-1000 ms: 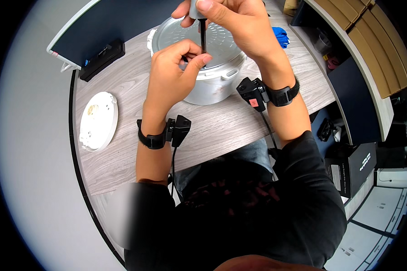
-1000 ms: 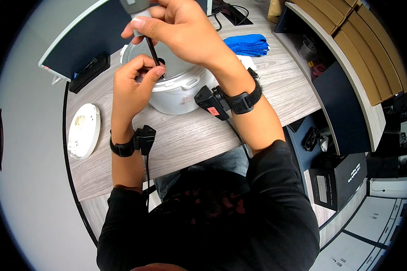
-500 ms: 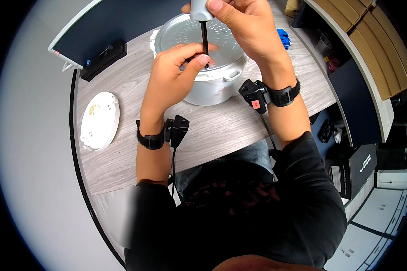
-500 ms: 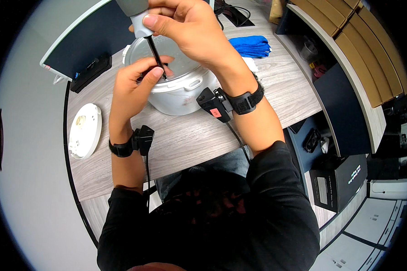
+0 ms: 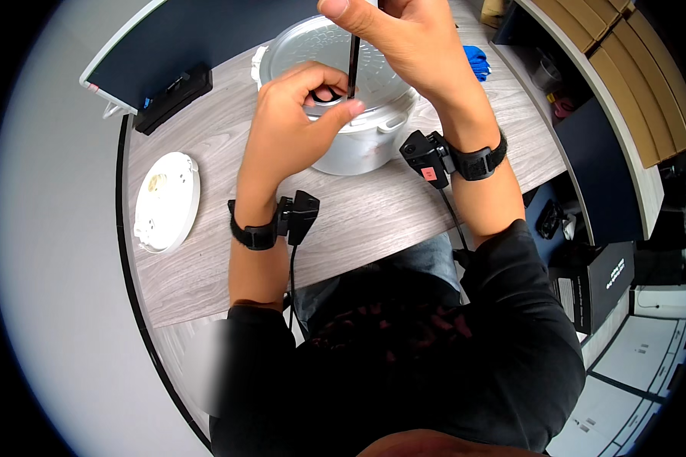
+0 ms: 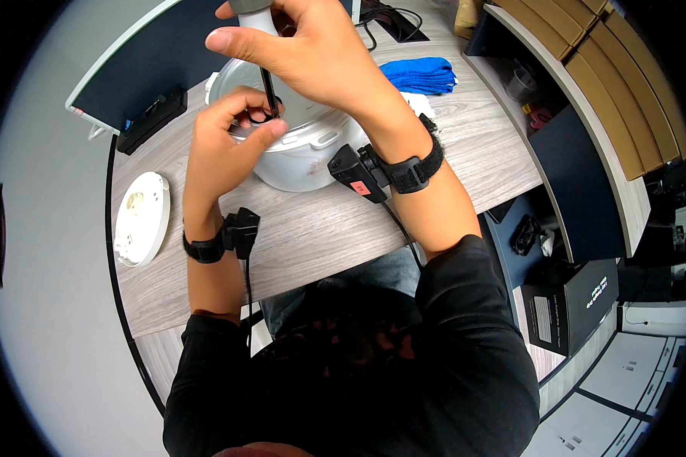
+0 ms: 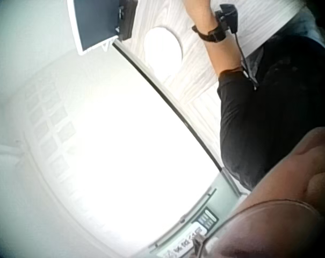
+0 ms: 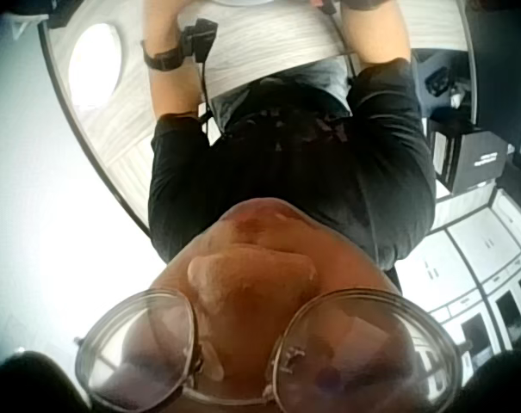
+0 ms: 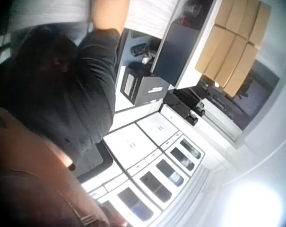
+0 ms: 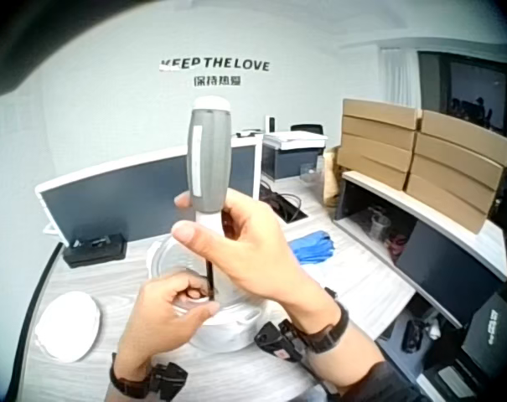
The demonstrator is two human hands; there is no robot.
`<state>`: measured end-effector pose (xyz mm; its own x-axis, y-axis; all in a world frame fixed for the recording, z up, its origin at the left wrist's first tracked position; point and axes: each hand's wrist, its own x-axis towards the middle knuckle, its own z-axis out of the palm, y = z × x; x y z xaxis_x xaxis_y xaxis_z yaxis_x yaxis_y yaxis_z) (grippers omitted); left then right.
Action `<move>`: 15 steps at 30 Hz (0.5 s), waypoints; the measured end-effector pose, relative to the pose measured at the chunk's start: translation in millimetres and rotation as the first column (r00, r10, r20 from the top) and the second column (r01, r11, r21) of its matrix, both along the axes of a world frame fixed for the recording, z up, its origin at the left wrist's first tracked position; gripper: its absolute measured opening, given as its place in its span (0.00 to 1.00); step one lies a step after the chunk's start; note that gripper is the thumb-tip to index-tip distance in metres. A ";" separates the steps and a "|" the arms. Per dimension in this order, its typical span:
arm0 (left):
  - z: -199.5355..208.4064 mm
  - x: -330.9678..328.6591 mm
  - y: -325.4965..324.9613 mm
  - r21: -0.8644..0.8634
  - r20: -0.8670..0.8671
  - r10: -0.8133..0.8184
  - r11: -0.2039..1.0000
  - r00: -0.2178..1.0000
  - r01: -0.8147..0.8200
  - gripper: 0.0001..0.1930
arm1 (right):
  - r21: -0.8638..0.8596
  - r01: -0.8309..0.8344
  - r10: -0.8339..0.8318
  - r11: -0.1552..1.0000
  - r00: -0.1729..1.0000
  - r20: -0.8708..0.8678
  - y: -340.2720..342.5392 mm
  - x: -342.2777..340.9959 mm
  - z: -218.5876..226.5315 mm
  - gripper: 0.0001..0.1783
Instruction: The person wipes the exterior of a white rice cooker with a blue cloth, then uses a screwdriver to remove screws from the lid and body. They remove the lid and inner metal tray, placing them on the table, and continue to unscrew components from the main body.
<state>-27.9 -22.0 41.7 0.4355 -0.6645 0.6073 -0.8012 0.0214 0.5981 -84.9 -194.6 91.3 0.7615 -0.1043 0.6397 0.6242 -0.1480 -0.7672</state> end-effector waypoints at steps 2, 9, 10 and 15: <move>2.5 2.4 3.5 0.058 0.067 -0.039 0.998 0.997 0.035 0.10 | 0.025 0.003 -0.003 1.000 1.000 -0.003 -0.5 -1.8 0.5 0.20; -1.7 1.5 5.1 0.122 0.116 -0.019 0.993 0.993 0.005 0.13 | 0.160 -0.128 0.109 0.979 0.986 0.124 2.1 8.7 -4.4 0.23; -2.0 0.6 4.9 0.122 0.098 -0.014 0.992 0.995 0.001 0.13 | 0.149 -0.129 0.111 0.980 0.986 0.124 1.5 8.7 -4.8 0.24; -2.5 -4.9 2.1 0.094 0.135 0.038 0.994 0.990 -0.051 0.13 | 0.106 -0.130 0.118 0.986 0.987 0.111 -1.6 5.1 -4.0 0.22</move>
<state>-32.9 -20.0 39.2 0.3853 -0.7049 0.5955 -0.8727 -0.0688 0.4833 -79.9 -196.2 87.3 0.7032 -0.0891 0.7054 0.7093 0.0192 -0.7046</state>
